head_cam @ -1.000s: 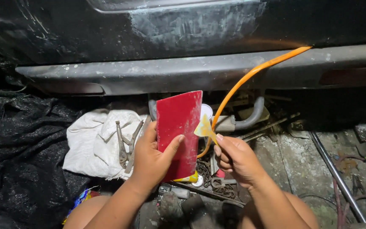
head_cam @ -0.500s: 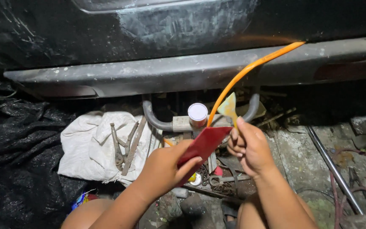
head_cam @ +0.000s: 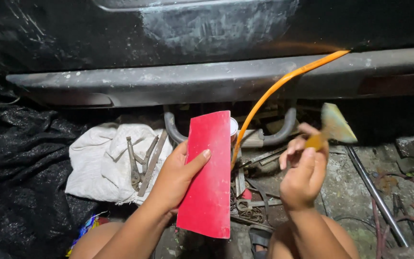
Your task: The person scoops a white substance from a small container using a yellow scraper and applies it to a red rectangular board. They then spread the substance onto the rear bumper of a car and smooth it with their hand.
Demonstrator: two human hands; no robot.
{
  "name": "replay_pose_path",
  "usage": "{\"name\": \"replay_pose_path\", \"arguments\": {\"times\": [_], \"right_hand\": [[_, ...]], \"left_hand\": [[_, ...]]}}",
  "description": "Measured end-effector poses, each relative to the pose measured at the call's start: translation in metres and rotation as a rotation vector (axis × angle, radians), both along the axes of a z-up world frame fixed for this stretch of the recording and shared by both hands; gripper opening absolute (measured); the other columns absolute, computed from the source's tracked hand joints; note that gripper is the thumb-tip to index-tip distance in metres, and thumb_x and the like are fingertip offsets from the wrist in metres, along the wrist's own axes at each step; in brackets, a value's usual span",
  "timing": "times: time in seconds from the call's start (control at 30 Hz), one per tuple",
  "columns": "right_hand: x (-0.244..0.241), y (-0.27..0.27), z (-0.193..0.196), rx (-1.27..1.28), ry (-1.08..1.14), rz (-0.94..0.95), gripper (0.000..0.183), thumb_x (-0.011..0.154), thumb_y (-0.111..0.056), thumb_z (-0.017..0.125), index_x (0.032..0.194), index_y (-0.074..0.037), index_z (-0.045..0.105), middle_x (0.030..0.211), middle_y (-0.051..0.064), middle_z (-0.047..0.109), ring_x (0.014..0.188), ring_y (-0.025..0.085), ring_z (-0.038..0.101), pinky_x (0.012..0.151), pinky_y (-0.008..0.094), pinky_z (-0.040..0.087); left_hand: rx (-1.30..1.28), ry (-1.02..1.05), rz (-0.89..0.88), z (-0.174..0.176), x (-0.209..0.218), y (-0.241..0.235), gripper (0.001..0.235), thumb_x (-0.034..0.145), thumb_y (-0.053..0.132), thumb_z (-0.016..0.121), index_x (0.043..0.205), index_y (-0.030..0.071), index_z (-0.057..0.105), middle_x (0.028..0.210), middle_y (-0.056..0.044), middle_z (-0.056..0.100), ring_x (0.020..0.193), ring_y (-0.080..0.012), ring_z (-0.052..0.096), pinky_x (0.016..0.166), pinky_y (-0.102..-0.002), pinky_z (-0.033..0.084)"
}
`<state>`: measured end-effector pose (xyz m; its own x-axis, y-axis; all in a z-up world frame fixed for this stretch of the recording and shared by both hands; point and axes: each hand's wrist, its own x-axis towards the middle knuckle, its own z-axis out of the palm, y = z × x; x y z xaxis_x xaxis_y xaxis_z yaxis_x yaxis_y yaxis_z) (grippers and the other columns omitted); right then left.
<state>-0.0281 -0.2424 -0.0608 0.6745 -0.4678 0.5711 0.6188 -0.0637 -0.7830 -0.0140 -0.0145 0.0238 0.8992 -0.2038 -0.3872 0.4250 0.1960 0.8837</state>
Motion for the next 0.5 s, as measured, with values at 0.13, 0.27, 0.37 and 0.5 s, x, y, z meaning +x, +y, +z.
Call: {"name": "replay_pose_path", "arguments": {"times": [0.13,0.27,0.37,0.5], "right_hand": [[0.014,0.009,-0.012,-0.111,0.023,0.038,0.062,0.111,-0.037,0.037,0.16,-0.001,0.026,0.098,0.002,0.044,0.079,0.008,0.04,0.053,0.02,0.043],[0.028,0.008,-0.032,-0.979,0.303,0.057,0.053,0.097,-0.008,0.055,0.149,-0.002,0.051,0.092,0.019,0.064,0.088,0.037,0.066,0.077,0.045,0.054],[0.03,0.005,-0.036,-0.933,0.457,0.121,0.045,0.096,-0.013,0.06,0.141,-0.007,0.062,0.088,0.015,0.067,0.085,0.033,0.069,0.077,0.042,0.054],[0.035,0.006,-0.027,-0.862,0.55,0.14,0.035,0.096,-0.015,0.062,0.13,-0.016,0.073,0.088,0.011,0.074,0.087,0.029,0.072,0.08,0.04,0.055]], "left_hand": [[-0.174,0.119,-0.043,-0.025,0.004,0.004,0.043,0.089,0.026,0.068,0.128,0.009,0.063,0.092,-0.015,0.072,0.067,-0.024,0.067,0.061,-0.037,0.057],[-0.334,0.168,0.059,-0.035,0.007,0.008,0.038,0.09,0.016,0.074,0.124,0.002,0.065,0.086,-0.027,0.073,0.062,-0.0349,0.073,0.052,-0.043,0.06],[-0.337,0.188,0.126,-0.027,0.008,0.014,0.041,0.088,0.016,0.075,0.126,0.004,0.066,0.09,-0.028,0.073,0.064,-0.0364,0.073,0.053,-0.044,0.06],[-0.323,0.125,0.165,-0.015,0.008,0.021,0.042,0.09,0.015,0.073,0.129,0.005,0.064,0.092,-0.024,0.072,0.067,-0.0335,0.073,0.055,-0.042,0.06]]}}
